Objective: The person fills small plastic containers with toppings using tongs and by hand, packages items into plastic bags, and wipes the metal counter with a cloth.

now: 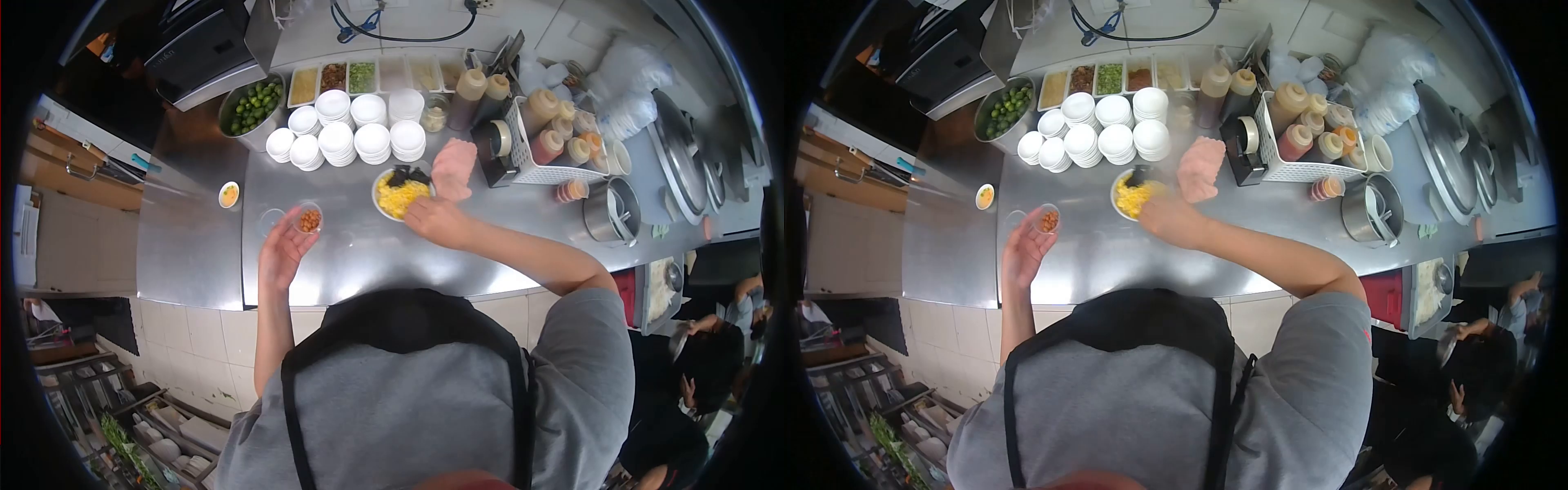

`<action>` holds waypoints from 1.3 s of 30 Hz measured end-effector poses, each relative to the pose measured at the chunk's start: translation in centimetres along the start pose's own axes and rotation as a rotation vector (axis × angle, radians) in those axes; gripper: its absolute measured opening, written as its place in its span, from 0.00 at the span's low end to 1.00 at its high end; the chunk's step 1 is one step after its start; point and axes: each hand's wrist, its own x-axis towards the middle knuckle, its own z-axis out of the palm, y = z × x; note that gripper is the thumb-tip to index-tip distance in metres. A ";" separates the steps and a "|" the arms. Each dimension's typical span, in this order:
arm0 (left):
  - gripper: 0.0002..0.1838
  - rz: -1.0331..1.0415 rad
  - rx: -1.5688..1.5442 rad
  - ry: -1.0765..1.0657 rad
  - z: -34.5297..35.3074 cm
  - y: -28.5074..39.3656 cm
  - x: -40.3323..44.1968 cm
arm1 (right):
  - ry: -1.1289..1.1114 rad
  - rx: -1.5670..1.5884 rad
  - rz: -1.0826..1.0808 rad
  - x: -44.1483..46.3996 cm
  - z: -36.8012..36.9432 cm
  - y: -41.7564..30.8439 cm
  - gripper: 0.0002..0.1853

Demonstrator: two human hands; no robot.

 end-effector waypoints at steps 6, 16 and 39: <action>0.20 -0.306 -0.032 -0.006 -3.0 -5.7 2.8 | -0.160 -0.208 0.139 -5.7 -0.8 3.1 0.03; 0.20 -0.359 -0.041 -0.024 -4.0 -8.1 5.4 | -0.092 -0.355 0.243 -6.5 5.4 12.3 0.03; 0.21 -0.335 -0.051 0.036 -6.3 -9.1 4.8 | -0.028 1.428 1.329 -8.0 2.6 9.4 0.10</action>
